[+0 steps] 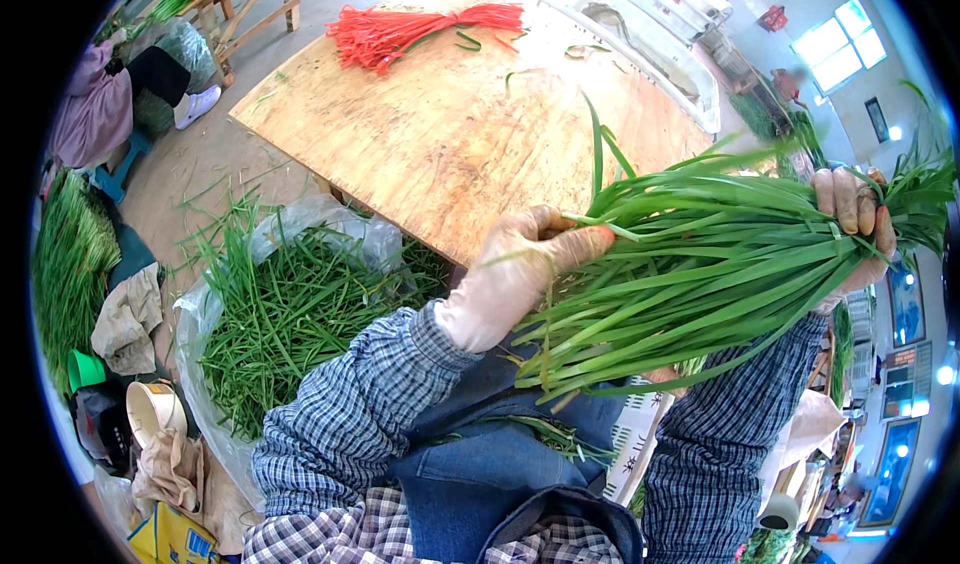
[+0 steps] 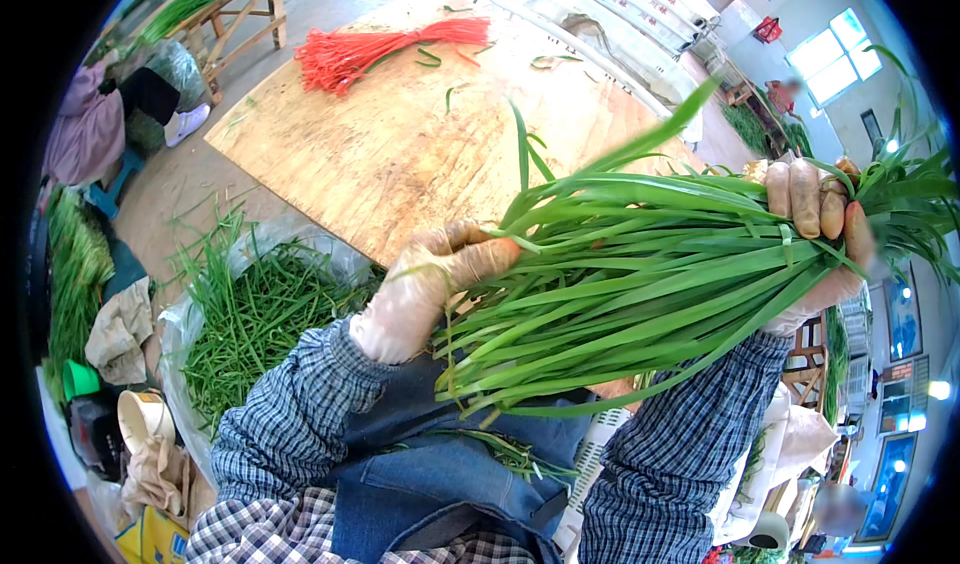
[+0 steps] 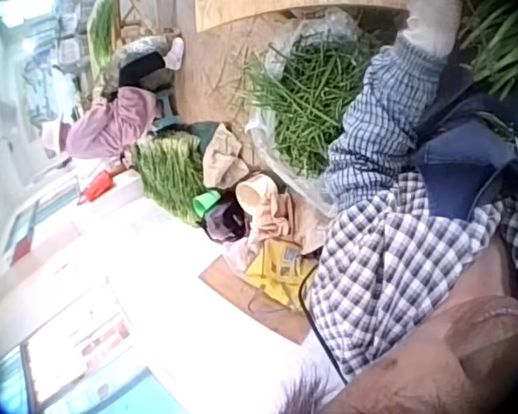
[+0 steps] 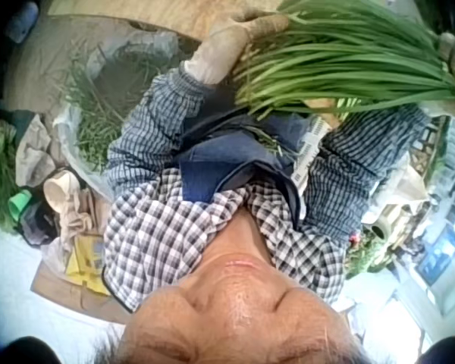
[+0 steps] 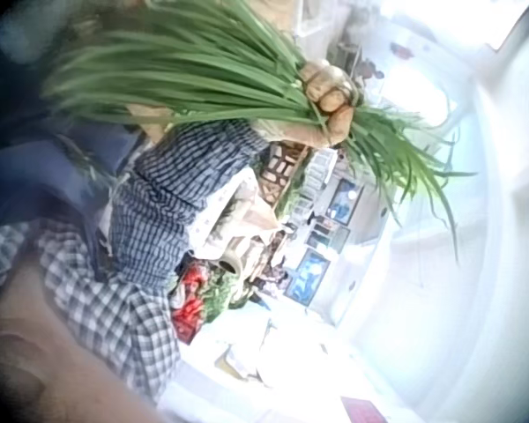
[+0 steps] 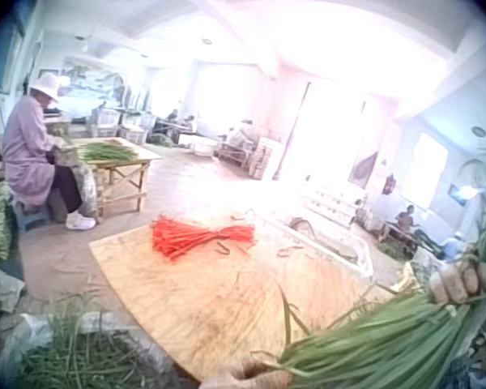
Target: The person bundles chives by hand, removing outer leaves from the stalks, grouping them into bunches, and securing them with red ties before placing them into a crate.
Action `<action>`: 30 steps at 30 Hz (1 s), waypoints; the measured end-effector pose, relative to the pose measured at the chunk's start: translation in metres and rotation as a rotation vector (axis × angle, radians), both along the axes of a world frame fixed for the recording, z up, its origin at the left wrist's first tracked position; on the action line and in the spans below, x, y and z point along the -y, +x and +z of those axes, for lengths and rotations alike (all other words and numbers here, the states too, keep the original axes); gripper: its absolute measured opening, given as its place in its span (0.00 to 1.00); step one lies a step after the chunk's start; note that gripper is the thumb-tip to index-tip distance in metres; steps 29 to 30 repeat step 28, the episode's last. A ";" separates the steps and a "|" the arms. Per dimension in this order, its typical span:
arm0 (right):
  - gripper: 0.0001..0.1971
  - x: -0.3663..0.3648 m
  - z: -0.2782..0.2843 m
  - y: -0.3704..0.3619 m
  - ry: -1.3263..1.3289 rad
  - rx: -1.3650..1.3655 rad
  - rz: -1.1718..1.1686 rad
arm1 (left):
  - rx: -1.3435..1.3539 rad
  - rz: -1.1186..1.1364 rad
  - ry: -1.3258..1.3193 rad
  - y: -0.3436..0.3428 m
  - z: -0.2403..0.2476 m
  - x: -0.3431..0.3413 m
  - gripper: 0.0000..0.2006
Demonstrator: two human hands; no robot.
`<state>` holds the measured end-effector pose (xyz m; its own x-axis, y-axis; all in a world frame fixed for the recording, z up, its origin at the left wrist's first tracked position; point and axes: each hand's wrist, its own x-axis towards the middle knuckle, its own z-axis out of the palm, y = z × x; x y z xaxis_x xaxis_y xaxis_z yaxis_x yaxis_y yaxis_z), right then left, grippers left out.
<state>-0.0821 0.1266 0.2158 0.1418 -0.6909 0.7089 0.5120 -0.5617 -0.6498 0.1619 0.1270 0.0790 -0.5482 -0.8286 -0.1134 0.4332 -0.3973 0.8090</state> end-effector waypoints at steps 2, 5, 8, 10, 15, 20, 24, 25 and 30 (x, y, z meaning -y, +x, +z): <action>0.14 -0.003 0.004 -0.001 0.009 -0.021 -0.008 | -0.126 -0.046 0.165 -0.003 0.004 -0.001 0.11; 0.17 -0.001 -0.002 -0.003 0.021 0.005 -0.020 | -0.049 -0.085 0.111 0.006 -0.002 0.000 0.10; 0.16 0.000 -0.008 -0.004 0.013 0.025 -0.010 | -0.051 -0.037 0.122 0.004 -0.009 -0.001 0.11; 0.16 -0.002 -0.007 -0.002 -0.001 0.023 -0.024 | -0.075 0.049 0.124 0.000 -0.012 -0.003 0.11; 0.18 -0.008 0.001 -0.001 -0.070 0.009 -0.025 | 0.042 0.141 0.015 -0.004 -0.022 -0.006 0.08; 0.17 -0.002 -0.009 0.008 -0.077 0.035 0.012 | 0.537 0.498 -0.333 0.015 -0.038 -0.019 0.08; 0.13 -0.008 0.004 -0.008 -0.095 0.107 0.016 | 0.653 0.597 -0.299 0.063 -0.060 -0.023 0.06; 0.13 -0.012 0.016 -0.019 -0.136 0.062 0.089 | 0.566 0.606 -0.169 0.083 -0.067 -0.026 0.06; 0.13 0.001 0.000 -0.030 -0.157 0.076 0.226 | 1.594 0.771 -0.629 0.213 -0.118 -0.045 0.08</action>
